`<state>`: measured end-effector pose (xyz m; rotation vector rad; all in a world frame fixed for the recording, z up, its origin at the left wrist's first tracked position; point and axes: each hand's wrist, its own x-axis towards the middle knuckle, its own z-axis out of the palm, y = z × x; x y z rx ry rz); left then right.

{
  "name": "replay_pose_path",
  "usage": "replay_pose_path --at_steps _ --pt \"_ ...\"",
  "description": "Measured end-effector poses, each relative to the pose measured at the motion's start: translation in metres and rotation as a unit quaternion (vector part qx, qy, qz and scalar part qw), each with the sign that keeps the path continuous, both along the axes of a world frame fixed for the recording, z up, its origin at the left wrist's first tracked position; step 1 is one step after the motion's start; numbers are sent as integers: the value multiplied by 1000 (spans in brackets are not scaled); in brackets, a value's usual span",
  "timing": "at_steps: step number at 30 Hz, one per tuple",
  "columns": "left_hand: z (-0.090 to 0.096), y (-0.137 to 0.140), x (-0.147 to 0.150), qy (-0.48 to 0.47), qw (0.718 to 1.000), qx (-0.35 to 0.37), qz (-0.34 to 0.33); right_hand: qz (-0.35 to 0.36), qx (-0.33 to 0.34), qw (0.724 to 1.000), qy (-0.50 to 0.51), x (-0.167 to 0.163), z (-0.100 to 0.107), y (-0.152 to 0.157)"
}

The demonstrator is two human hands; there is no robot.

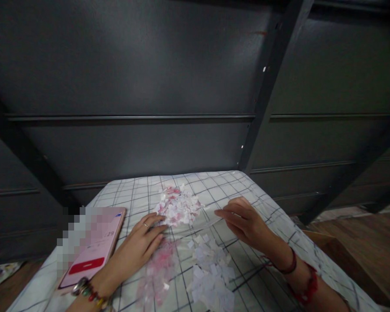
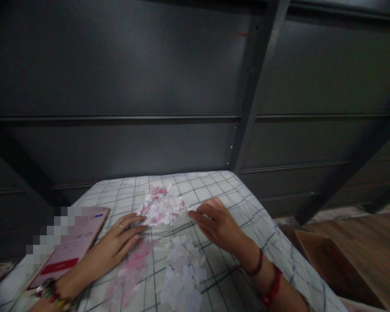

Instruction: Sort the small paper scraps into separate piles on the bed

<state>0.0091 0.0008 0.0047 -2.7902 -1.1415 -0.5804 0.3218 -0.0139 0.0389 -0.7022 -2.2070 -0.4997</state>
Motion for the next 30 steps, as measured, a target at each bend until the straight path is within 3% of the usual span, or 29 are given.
replay_pose_path --at_steps 15,20,30 --pt "4 -2 2 -10 1000 7 1 43 -43 998 8 2 5 -4" --pt "2 -2 1 -25 1000 14 -2 10 -10 999 44 3 -1 0" --pt "2 -1 0 -20 1000 13 -7 -63 40 997 9 1 -3 1"
